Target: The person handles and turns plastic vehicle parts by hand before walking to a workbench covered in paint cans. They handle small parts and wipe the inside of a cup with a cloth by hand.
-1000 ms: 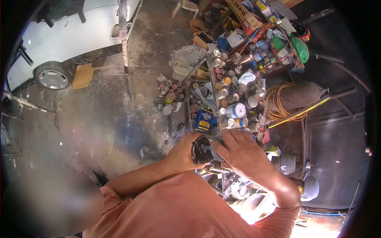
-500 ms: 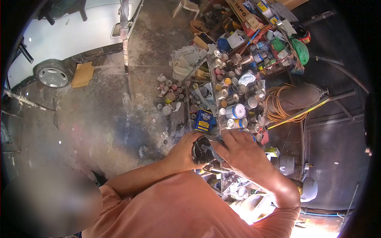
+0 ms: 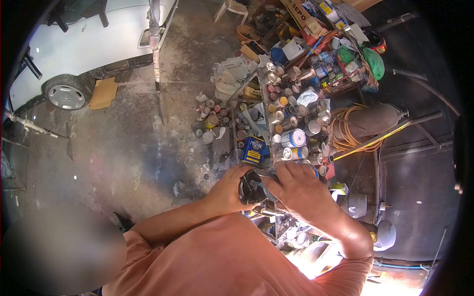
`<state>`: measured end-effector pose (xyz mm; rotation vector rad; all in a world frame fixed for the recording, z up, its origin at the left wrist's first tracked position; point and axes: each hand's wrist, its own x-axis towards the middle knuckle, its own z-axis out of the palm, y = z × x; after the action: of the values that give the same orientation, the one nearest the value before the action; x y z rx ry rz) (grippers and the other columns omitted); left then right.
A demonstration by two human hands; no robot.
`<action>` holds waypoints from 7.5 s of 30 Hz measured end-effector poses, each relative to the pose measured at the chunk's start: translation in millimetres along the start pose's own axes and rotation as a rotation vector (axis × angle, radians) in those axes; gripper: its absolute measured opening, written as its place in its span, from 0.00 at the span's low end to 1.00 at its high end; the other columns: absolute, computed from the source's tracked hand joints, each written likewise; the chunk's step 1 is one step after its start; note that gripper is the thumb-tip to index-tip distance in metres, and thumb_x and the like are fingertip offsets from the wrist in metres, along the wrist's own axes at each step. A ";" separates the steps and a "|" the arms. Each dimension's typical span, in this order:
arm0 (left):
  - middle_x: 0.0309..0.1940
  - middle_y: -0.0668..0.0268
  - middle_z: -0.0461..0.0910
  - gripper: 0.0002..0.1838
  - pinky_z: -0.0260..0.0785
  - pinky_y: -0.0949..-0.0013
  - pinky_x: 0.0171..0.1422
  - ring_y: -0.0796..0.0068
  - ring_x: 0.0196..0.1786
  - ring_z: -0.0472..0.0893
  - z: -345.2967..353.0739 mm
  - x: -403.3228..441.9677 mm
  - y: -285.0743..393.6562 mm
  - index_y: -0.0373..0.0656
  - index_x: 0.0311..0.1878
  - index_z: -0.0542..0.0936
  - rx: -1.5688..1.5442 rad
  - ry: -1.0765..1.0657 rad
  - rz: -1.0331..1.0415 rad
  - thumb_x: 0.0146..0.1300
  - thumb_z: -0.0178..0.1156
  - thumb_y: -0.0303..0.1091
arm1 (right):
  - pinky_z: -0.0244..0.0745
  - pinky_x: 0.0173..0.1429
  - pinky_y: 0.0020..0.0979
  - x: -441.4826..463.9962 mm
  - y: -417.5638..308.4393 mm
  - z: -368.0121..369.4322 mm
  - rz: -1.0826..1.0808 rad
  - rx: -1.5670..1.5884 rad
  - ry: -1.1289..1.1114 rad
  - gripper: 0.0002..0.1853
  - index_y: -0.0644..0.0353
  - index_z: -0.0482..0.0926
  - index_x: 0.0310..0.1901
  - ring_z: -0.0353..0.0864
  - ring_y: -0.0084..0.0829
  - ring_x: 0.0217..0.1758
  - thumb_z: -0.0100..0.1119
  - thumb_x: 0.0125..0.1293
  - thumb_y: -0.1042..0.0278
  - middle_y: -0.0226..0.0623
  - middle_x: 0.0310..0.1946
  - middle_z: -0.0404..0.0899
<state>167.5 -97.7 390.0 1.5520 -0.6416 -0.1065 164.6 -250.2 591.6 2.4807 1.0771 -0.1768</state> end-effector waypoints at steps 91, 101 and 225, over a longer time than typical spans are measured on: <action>0.60 0.55 0.67 0.52 0.62 0.59 0.69 0.61 0.64 0.70 177.7 -20.3 -4.6 0.36 0.67 0.61 0.292 0.416 -0.263 0.42 0.82 0.37 | 0.59 0.72 0.46 -201.7 13.2 504.3 1.458 1.270 0.843 0.38 0.71 0.62 0.65 0.65 0.54 0.67 0.70 0.57 0.67 0.59 0.62 0.65; 0.59 0.57 0.68 0.51 0.63 0.62 0.69 0.64 0.64 0.71 184.8 -5.2 11.2 0.37 0.68 0.59 0.389 0.407 -0.146 0.43 0.81 0.32 | 0.59 0.74 0.44 -223.5 17.8 358.8 1.131 1.521 0.751 0.33 0.69 0.61 0.69 0.65 0.46 0.71 0.61 0.63 0.71 0.55 0.66 0.66; 0.59 0.58 0.72 0.72 0.70 0.61 0.65 0.65 0.60 0.77 215.5 44.9 37.2 0.45 0.79 0.34 -0.043 0.221 -0.154 0.39 0.80 0.23 | 0.66 0.36 0.22 -272.8 95.3 341.0 1.208 1.549 0.747 0.05 0.64 0.80 0.40 0.72 0.15 0.32 0.63 0.65 0.73 0.27 0.27 0.77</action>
<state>97.1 -307.9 416.0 1.5440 -0.3432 -0.0628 62.8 -637.3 392.7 4.1160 -1.1798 0.5321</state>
